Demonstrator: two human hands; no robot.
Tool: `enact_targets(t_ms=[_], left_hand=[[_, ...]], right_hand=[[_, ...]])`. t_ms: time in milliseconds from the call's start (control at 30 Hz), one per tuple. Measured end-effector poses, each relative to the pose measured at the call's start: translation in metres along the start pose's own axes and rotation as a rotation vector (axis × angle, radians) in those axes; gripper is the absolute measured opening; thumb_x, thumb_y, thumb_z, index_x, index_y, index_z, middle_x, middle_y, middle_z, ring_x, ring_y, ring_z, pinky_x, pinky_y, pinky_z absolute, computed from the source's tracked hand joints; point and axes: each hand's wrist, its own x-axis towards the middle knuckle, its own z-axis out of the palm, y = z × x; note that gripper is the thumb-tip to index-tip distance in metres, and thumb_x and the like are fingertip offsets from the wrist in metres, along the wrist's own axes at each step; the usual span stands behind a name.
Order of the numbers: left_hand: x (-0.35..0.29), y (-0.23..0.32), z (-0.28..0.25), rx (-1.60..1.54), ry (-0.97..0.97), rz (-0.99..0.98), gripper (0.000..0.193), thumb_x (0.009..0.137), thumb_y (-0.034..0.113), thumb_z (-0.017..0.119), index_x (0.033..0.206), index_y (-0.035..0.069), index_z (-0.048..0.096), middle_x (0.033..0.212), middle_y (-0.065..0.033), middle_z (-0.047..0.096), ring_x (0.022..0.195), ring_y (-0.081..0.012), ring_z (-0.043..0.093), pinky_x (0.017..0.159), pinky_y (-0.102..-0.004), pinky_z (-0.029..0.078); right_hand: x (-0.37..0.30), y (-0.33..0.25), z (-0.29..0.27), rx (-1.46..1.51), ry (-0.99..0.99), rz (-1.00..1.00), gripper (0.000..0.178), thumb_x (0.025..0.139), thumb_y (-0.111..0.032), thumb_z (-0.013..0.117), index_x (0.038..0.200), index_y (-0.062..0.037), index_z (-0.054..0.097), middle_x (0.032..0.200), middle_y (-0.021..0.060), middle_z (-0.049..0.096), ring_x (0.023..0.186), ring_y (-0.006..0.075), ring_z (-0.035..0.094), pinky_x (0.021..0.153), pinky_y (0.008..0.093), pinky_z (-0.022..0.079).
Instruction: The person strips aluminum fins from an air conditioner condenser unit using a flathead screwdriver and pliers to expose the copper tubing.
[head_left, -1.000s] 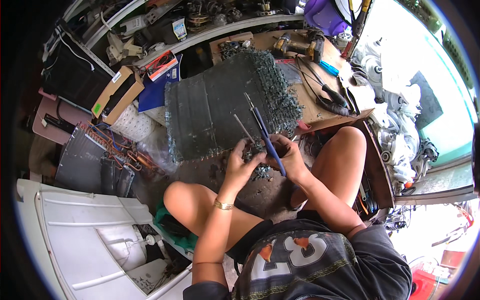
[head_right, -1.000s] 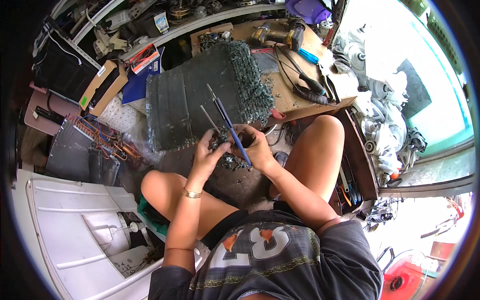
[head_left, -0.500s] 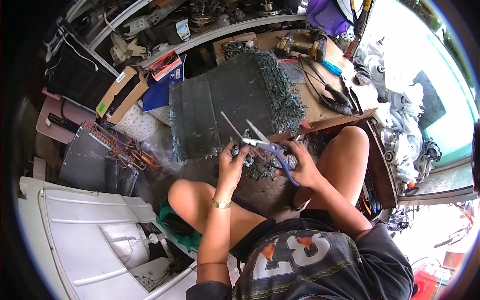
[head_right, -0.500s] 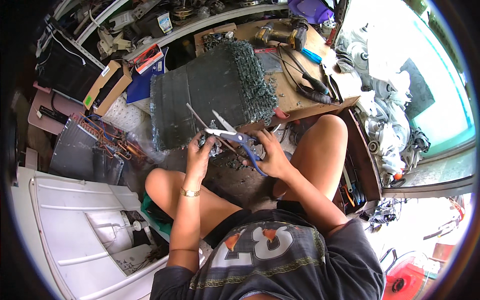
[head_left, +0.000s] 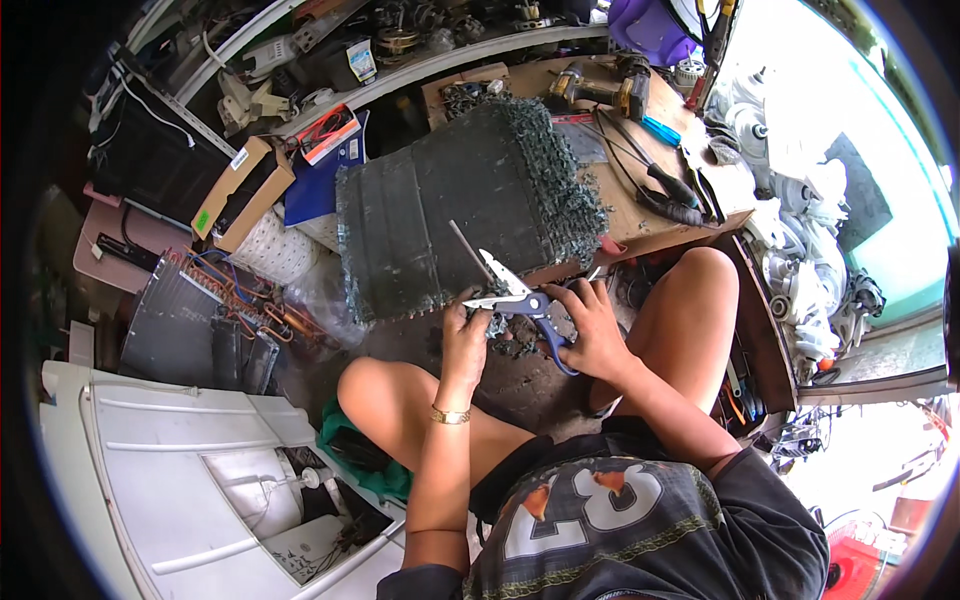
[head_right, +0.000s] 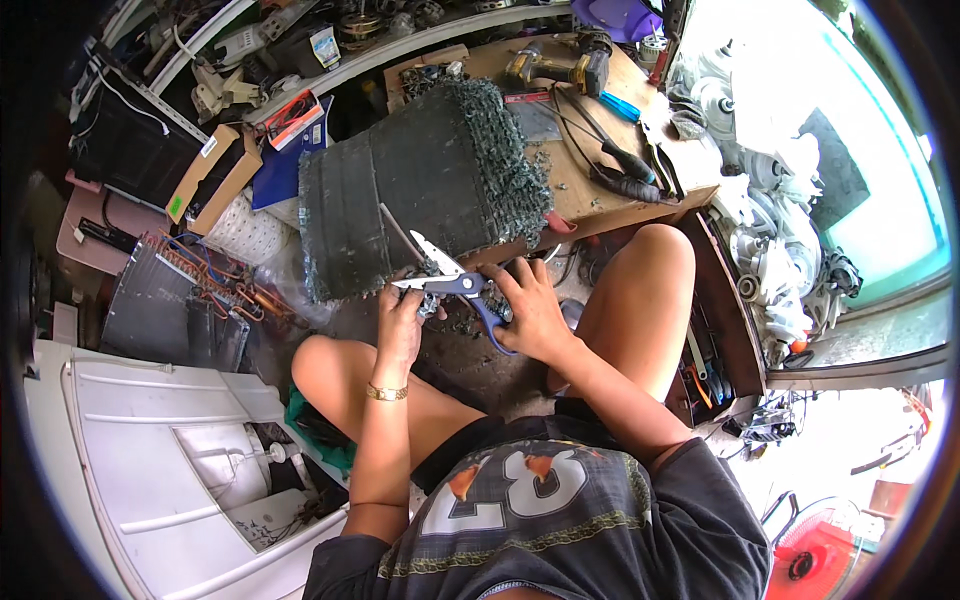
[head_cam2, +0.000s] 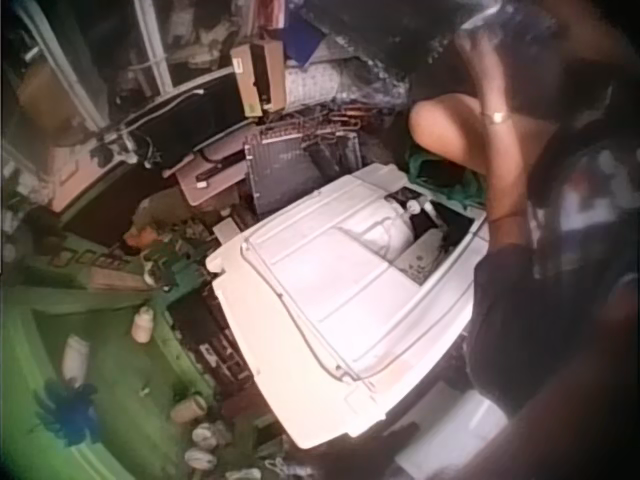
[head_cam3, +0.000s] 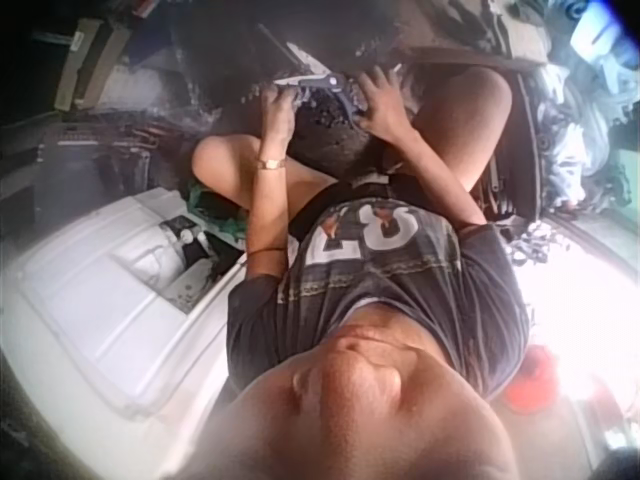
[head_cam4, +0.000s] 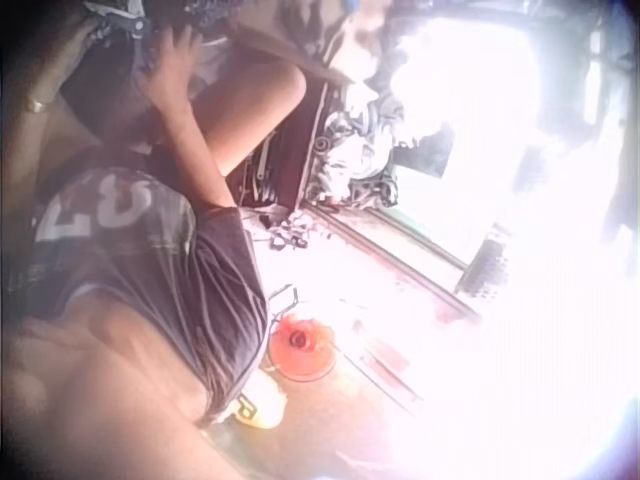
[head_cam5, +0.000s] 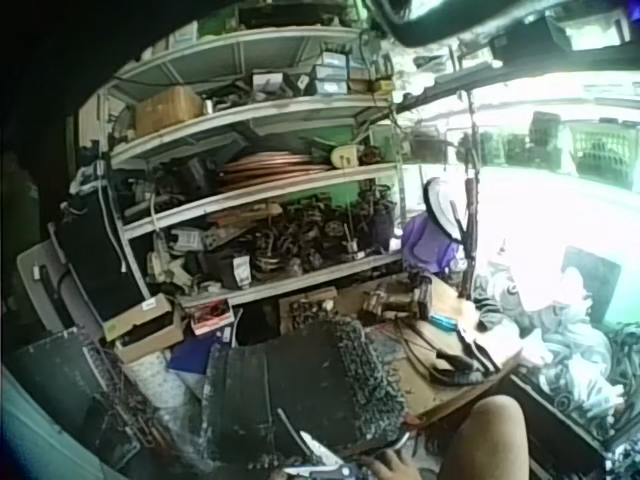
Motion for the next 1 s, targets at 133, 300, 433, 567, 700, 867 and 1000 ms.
enact_targets(t_ms=[133, 300, 433, 567, 700, 867, 1000], left_hand=[[-0.001, -0.005, -0.001, 0.091, 0.037, -0.035, 0.02, 0.103, 0.009, 0.059, 0.122, 0.001, 0.062, 0.101, -0.0064, 0.071, 0.086, -0.0146, 0.069, 0.062, -0.0329, 0.059], [-0.004, -0.008, 0.0, -0.011, 0.023, -0.011, 0.017, 0.103, 0.008, 0.059, 0.119, 0.003, 0.062, 0.1, -0.0069, 0.07, 0.085, -0.0146, 0.068, 0.059, -0.0313, 0.058], [-0.004, -0.01, 0.001, 0.043, 0.037, -0.063, 0.015, 0.103, 0.009, 0.059, 0.117, 0.004, 0.063, 0.099, -0.006, 0.07, 0.084, -0.013, 0.067, 0.058, -0.0303, 0.057], [-0.005, -0.008, 0.002, 0.15, 0.035, -0.012, 0.013, 0.104, 0.011, 0.06, 0.113, 0.004, 0.065, 0.094, -0.0039, 0.068, 0.079, -0.0109, 0.064, 0.056, -0.0298, 0.056], [-0.007, -0.006, 0.006, 0.209, 0.061, 0.061, 0.012, 0.105, 0.013, 0.061, 0.109, 0.002, 0.066, 0.087, -0.0017, 0.064, 0.07, -0.0096, 0.06, 0.054, -0.0283, 0.054], [-0.007, -0.004, 0.009, 0.31, 0.086, 0.053, 0.016, 0.107, 0.016, 0.062, 0.108, 0.001, 0.066, 0.085, -0.0007, 0.061, 0.065, -0.0081, 0.057, 0.049, -0.0257, 0.05], [-0.008, 0.001, 0.011, 0.32, 0.089, 0.087, 0.019, 0.107, 0.019, 0.063, 0.11, 0.001, 0.067, 0.081, 0.0001, 0.061, 0.062, -0.0071, 0.056, 0.048, -0.0246, 0.048]], right_hand=[[0.0, 0.0, 0.002, 0.04, 0.017, -0.034, 0.085, 0.063, -0.028, 0.094, 0.139, -0.0103, 0.06, 0.115, 0.0203, 0.055, 0.109, 0.0428, 0.049, 0.098, 0.0523, 0.045], [-0.001, -0.001, 0.002, 0.083, 0.011, -0.025, 0.084, 0.064, -0.032, 0.094, 0.138, -0.0105, 0.061, 0.113, 0.0208, 0.056, 0.106, 0.0429, 0.05, 0.096, 0.0523, 0.046], [-0.002, -0.003, 0.001, 0.079, -0.006, -0.008, 0.086, 0.063, -0.032, 0.095, 0.139, -0.0104, 0.061, 0.116, 0.019, 0.058, 0.109, 0.0423, 0.051, 0.1, 0.0508, 0.046], [-0.003, -0.002, 0.0, 0.015, -0.088, 0.087, 0.083, 0.065, -0.031, 0.095, 0.138, -0.0104, 0.063, 0.123, 0.02, 0.06, 0.113, 0.0436, 0.052, 0.103, 0.051, 0.046], [-0.006, -0.001, 0.002, 0.106, 0.03, -0.016, 0.079, 0.068, -0.029, 0.091, 0.14, -0.0132, 0.063, 0.103, 0.0201, 0.06, 0.097, 0.0433, 0.062, 0.085, 0.0512, 0.054], [-0.007, 0.003, 0.006, 0.187, -0.041, 0.073, 0.079, 0.069, -0.031, 0.093, 0.14, -0.0103, 0.065, 0.106, 0.0229, 0.066, 0.092, 0.0462, 0.07, 0.081, 0.0503, 0.057], [-0.005, 0.002, 0.006, 0.355, -0.024, -0.037, 0.079, 0.07, -0.033, 0.093, 0.139, -0.0077, 0.066, 0.111, 0.0257, 0.067, 0.097, 0.0475, 0.07, 0.086, 0.0498, 0.057]])
